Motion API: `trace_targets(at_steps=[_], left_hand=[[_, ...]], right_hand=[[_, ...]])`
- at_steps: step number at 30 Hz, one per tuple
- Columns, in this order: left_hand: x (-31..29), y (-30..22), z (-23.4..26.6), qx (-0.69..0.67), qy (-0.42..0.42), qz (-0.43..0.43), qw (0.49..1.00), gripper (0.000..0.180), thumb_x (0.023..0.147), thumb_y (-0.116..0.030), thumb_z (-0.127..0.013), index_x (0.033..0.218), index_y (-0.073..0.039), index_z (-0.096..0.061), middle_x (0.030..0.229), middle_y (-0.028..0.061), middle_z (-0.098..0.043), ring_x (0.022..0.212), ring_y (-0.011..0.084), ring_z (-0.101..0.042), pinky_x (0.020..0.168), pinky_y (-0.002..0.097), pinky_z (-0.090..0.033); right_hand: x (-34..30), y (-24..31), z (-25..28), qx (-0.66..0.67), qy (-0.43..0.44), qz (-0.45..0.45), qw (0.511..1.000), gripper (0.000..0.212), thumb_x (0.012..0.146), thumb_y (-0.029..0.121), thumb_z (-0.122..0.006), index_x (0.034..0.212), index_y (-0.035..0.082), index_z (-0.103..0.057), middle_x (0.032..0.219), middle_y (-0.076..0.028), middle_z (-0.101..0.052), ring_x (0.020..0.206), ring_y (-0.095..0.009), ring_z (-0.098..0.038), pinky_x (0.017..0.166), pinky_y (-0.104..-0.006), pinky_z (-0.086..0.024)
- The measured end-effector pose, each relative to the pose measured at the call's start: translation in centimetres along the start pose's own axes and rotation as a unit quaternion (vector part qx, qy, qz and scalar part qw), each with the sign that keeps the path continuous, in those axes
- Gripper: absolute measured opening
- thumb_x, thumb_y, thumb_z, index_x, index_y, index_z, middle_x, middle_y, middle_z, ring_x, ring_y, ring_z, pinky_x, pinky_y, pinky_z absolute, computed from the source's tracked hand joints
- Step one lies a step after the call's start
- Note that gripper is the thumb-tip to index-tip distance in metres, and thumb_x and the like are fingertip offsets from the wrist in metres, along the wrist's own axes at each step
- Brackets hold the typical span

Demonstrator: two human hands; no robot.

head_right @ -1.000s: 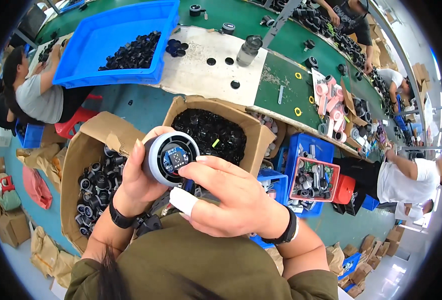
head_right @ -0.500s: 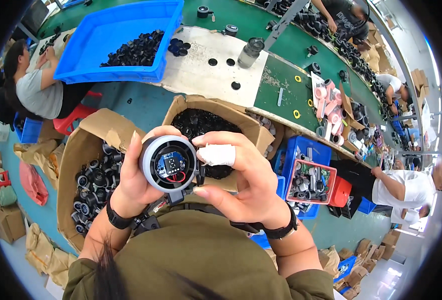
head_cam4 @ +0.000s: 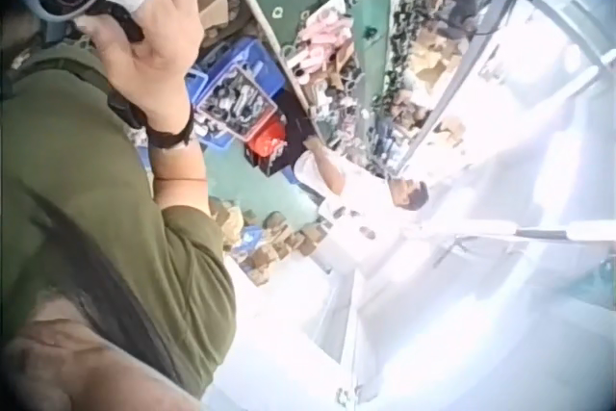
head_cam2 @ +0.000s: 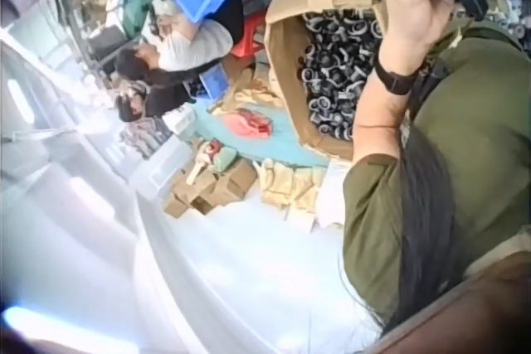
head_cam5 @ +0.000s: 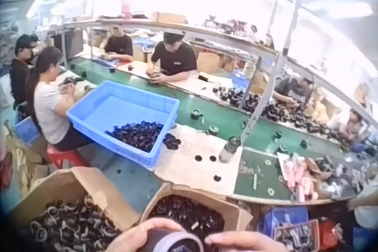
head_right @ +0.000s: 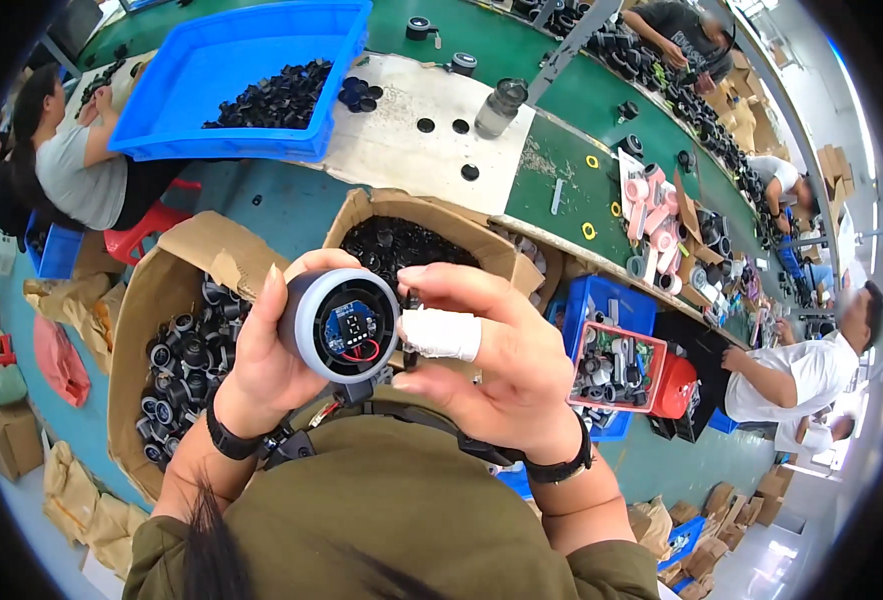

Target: Assembling electronic gauges by inserting internal circuitry components and attaching protective back covers.

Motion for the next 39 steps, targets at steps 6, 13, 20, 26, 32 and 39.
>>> trace_targets(at_steps=[6, 13, 20, 26, 32, 39], left_hand=[[-0.6, -0.3, -0.8, 0.012, -0.004, -0.004, 1.000, 0.046, 0.089, -0.041, -0.042, 0.114, -0.002, -0.043, 0.104, 0.0087, -0.053, 0.094, 0.0154, -0.053, 0.080, 0.0305, -0.045], [-1.4, -0.1, -0.6, 0.060, -0.031, -0.009, 0.998, 0.054, 0.087, -0.047, -0.038, 0.114, 0.000, -0.041, 0.104, 0.0129, -0.055, 0.094, 0.0191, -0.056, 0.079, 0.0318, -0.048], [-1.4, -0.3, -1.0, 0.092, -0.051, 0.008, 0.994, 0.056, 0.086, -0.049, -0.038, 0.114, 0.000, -0.041, 0.103, 0.0130, -0.055, 0.093, 0.0192, -0.056, 0.079, 0.0318, -0.047], [-1.3, -0.4, -0.7, 0.086, -0.050, 0.002, 0.995, 0.056, 0.087, -0.050, -0.036, 0.112, -0.001, -0.042, 0.103, 0.0125, -0.055, 0.094, 0.0187, -0.055, 0.081, 0.0319, -0.046], [-1.1, -0.5, -0.7, 0.136, -0.049, -0.006, 0.990, 0.057, 0.087, -0.051, -0.035, 0.111, 0.000, -0.043, 0.102, 0.0128, -0.054, 0.093, 0.0194, -0.055, 0.081, 0.0316, -0.045], [-0.9, -1.3, -0.7, 0.206, -0.088, -0.061, 0.973, 0.050, 0.091, -0.045, -0.024, 0.107, -0.001, -0.041, 0.105, 0.0234, -0.054, 0.095, 0.0245, -0.056, 0.084, 0.0351, -0.045]], right_hand=[[0.3, 0.4, -0.7, -0.069, 0.017, 0.020, 0.997, 0.038, 0.062, 0.009, -0.075, 0.096, 0.001, -0.060, 0.103, -0.017, -0.058, 0.092, -0.028, -0.057, 0.077, -0.0339, -0.046], [-0.1, 0.7, -1.0, -0.061, 0.061, 0.040, 0.995, 0.036, 0.062, 0.008, -0.074, 0.095, 0.001, -0.061, 0.104, -0.017, -0.057, 0.092, -0.028, -0.058, 0.076, -0.0330, -0.048], [0.0, 0.6, -0.6, -0.048, 0.047, 0.021, 0.998, 0.036, 0.062, 0.008, -0.075, 0.094, 0.001, -0.061, 0.103, -0.018, -0.057, 0.091, -0.028, -0.058, 0.075, -0.0323, -0.048], [0.3, 2.5, -1.0, -0.208, 0.066, 0.094, 0.971, 0.032, 0.057, 0.008, -0.074, 0.087, 0.005, -0.063, 0.099, -0.017, -0.057, 0.084, -0.028, -0.058, 0.069, -0.0330, -0.049], [0.3, 2.2, -1.3, -0.288, 0.096, 0.143, 0.942, 0.028, 0.055, 0.007, -0.068, 0.082, 0.005, -0.062, 0.097, -0.018, -0.057, 0.078, -0.029, -0.057, 0.065, -0.0346, -0.050], [0.0, 2.4, -2.0, -0.321, 0.077, 0.144, 0.933, 0.027, 0.053, 0.005, -0.067, 0.078, 0.003, -0.059, 0.095, -0.018, -0.056, 0.077, -0.030, -0.057, 0.062, -0.0354, -0.050]])
Point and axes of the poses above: each hand's wrist, its own x-axis towards the middle knuckle, its own z-axis out of the back of the hand, y = z × x, the point moved 4 cm from there along x, towards the middle knuckle
